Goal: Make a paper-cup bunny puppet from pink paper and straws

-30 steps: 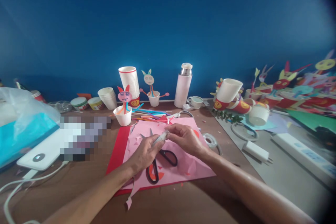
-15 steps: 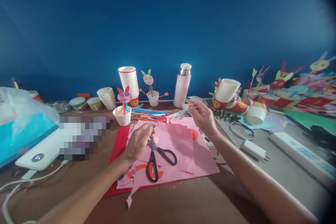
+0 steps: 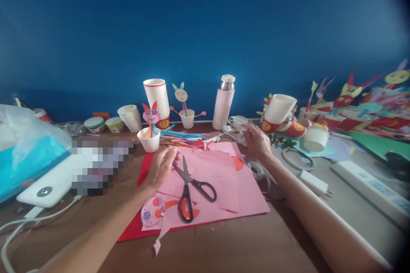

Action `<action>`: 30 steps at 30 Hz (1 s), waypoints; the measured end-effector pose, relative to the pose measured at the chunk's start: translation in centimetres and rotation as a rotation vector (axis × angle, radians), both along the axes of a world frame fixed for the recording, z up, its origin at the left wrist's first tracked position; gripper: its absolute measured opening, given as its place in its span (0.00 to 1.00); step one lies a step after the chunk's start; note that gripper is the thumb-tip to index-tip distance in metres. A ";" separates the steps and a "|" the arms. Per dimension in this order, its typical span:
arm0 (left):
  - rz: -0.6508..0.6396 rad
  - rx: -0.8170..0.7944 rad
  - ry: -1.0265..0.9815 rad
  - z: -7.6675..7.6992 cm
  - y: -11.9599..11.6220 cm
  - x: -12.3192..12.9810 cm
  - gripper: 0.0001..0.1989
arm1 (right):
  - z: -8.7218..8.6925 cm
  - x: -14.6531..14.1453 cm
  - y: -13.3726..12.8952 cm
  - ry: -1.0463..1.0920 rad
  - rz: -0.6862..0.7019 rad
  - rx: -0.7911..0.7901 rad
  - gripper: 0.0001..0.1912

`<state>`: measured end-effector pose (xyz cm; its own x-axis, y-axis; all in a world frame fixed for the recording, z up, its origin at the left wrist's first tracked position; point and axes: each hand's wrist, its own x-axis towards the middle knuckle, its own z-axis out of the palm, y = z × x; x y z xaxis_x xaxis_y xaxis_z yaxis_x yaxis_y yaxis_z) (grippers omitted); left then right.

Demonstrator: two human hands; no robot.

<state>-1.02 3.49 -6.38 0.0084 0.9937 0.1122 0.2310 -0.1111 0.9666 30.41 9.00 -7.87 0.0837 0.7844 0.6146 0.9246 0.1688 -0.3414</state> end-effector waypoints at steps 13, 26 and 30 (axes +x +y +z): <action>0.001 0.021 0.030 -0.6 0.4 -0.5 0.19 | 0.5 0.3 0.0 0.036 -0.023 0.056 0.18; -0.014 0.042 -0.044 -1.6 0.5 -0.4 0.17 | 1.1 -11.7 -6.2 -0.208 0.596 -0.123 0.10; -0.018 0.040 -0.027 -1.8 0.6 -0.4 0.16 | -0.1 -13.7 -7.4 -0.279 0.679 -0.217 0.08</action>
<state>-1.43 4.04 -8.19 0.0231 0.9880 0.1525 0.2029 -0.1540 0.9670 16.66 1.56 -7.92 -0.5959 0.7137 0.3683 0.6984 0.6869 -0.2011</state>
